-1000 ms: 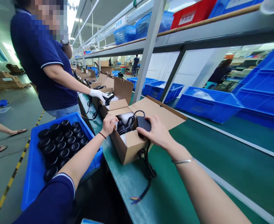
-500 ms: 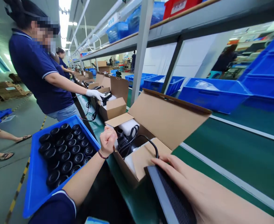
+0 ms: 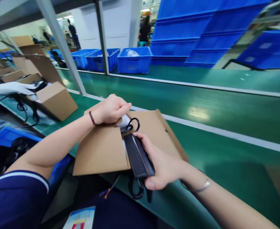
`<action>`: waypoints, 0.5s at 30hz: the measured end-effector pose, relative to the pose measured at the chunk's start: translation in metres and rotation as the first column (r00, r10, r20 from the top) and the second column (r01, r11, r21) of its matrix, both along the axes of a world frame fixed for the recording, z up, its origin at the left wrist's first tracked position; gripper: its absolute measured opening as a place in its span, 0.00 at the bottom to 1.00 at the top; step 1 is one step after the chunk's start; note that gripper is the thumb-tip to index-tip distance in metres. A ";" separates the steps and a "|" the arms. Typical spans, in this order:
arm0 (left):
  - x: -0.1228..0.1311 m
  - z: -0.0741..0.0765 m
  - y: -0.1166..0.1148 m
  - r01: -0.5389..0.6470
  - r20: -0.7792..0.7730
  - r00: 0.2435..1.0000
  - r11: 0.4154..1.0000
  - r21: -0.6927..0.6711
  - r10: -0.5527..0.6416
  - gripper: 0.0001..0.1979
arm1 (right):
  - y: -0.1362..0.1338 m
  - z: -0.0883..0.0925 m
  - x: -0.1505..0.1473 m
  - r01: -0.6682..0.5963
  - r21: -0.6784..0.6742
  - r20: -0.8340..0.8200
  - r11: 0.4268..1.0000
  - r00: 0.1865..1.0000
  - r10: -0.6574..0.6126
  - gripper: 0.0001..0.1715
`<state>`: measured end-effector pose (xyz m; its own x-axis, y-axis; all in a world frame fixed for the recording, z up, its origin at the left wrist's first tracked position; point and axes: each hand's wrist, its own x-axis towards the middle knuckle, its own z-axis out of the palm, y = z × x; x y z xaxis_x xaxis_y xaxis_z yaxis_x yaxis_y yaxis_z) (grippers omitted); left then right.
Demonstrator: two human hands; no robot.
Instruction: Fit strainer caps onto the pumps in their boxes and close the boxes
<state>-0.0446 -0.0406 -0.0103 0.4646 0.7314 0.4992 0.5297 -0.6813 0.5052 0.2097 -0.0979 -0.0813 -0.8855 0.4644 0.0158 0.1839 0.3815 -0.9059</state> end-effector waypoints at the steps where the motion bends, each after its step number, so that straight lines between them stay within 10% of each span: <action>1: 0.012 0.000 0.012 0.052 -0.073 0.996 0.998 -0.031 -0.054 0.27 | -0.004 -0.011 0.004 0.055 -0.014 -0.039 0.998 0.998 -0.055 0.76; 9: 0.067 -0.027 0.049 0.349 -0.307 0.860 0.909 -0.229 -0.408 0.22 | -0.034 -0.046 0.083 0.257 -0.210 -0.171 0.943 0.940 -0.294 0.68; 15: 0.075 -0.029 0.017 0.497 -0.332 0.703 0.768 -0.404 -0.629 0.22 | -0.075 -0.023 0.127 0.059 0.243 0.286 0.968 0.950 -0.130 0.53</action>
